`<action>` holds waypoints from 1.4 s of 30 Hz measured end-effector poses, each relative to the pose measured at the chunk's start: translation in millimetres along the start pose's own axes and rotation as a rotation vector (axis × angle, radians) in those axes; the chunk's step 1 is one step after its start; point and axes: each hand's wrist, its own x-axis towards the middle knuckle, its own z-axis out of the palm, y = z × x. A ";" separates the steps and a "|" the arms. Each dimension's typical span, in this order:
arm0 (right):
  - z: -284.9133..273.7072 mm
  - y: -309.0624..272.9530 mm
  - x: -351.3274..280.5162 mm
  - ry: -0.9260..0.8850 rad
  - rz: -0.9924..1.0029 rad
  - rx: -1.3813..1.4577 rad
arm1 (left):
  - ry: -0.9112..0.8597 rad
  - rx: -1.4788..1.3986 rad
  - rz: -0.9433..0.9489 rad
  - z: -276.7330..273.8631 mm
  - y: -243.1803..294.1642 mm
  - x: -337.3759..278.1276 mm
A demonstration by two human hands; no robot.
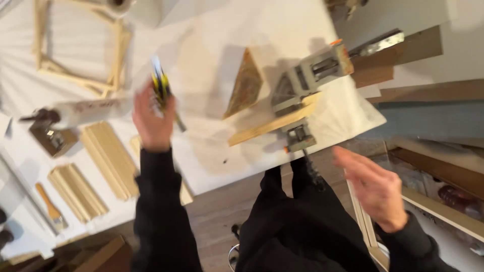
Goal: The person clamps mitred wood frame pieces in a corner vise, tightens the clamp, hammers the joint, trims a piece with a utility knife, applies wood glue from a bottle to a frame corner, and presses the glued pieces together in the clamp.
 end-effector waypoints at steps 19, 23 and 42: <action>8.5 38.3 52.8 0.057 -0.049 -0.056 | -0.320 -0.028 0.246 158.5 186.6 -81.1; 30.6 54.2 60.9 0.107 -0.023 0.058 | -0.368 0.036 0.306 165.6 155.2 -90.2; 44.8 54.5 101.7 -0.240 -0.231 -0.094 | -0.338 0.078 0.194 171.3 145.3 -102.0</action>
